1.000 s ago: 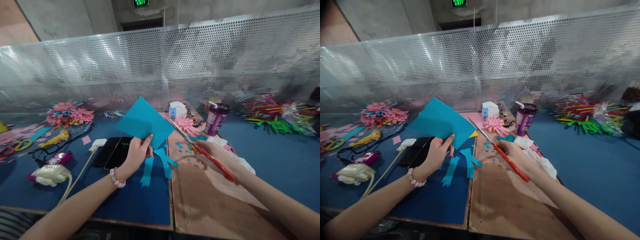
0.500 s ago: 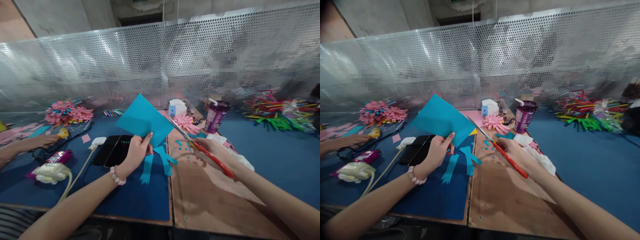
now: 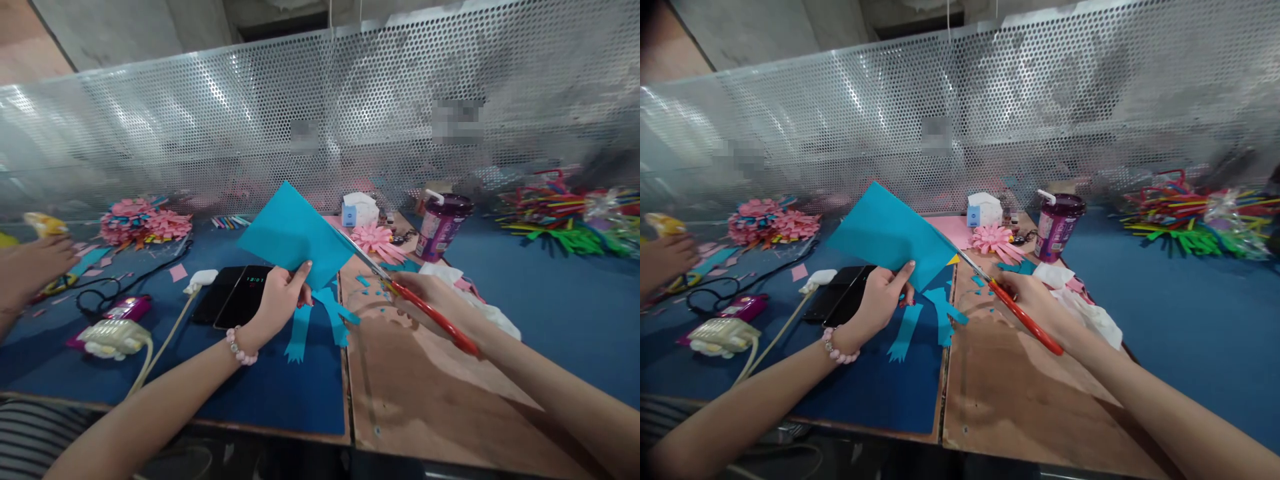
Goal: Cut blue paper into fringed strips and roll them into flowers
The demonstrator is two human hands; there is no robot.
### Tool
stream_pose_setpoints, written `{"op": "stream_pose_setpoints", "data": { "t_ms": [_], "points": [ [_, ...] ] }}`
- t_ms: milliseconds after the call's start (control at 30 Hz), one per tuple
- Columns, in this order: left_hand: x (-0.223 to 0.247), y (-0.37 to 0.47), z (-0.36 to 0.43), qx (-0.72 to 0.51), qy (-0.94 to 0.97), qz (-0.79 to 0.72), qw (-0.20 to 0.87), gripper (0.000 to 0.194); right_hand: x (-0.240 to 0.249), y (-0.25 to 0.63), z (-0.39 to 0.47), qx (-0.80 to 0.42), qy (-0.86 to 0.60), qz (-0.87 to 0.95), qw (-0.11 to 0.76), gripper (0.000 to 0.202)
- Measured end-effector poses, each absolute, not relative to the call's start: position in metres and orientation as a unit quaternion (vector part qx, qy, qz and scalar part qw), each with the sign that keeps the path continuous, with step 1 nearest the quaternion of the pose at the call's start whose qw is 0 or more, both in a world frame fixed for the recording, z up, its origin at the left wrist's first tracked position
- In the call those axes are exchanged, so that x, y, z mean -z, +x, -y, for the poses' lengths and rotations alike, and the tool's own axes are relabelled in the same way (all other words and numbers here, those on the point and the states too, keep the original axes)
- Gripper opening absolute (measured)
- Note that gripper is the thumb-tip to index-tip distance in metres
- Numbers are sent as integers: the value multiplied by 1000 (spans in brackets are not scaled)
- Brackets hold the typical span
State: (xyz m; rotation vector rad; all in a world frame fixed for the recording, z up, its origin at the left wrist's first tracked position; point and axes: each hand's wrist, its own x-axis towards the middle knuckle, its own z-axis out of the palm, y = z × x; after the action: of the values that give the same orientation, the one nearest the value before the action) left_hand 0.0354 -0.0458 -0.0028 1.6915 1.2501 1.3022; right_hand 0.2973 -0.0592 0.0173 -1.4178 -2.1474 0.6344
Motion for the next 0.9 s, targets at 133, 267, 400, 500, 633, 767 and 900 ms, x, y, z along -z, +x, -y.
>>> {"op": "stream_pose_setpoints", "data": {
  "t_ms": [133, 267, 400, 500, 633, 767, 900],
  "points": [
    [1, 36, 46, -490, 646, -485, 327, 62, -13, 301, 58, -219, -520, 791, 239, 16],
    [1, 36, 46, -490, 649, -486, 321, 63, -13, 301, 58, -224, -516, 792, 238, 14],
    [3, 36, 45, -495, 649, -478, 324, 61, -14, 298, 59, -222, -516, 792, 239, 13],
    [4, 36, 45, -498, 646, -475, 329, 60, -14, 298, 58, -223, -514, 793, 238, 14],
    [4, 36, 44, -501, 641, -482, 324, 59, -13, 298, 59, -191, -521, 792, 253, 15],
    [2, 36, 44, -500, 639, -491, 318, 58, -13, 296, 61, -138, -525, 798, 262, 15],
    [2, 37, 44, -517, 624, -490, 322, 54, -12, 293, 64, -78, -560, 788, 244, 18]
  ]
}}
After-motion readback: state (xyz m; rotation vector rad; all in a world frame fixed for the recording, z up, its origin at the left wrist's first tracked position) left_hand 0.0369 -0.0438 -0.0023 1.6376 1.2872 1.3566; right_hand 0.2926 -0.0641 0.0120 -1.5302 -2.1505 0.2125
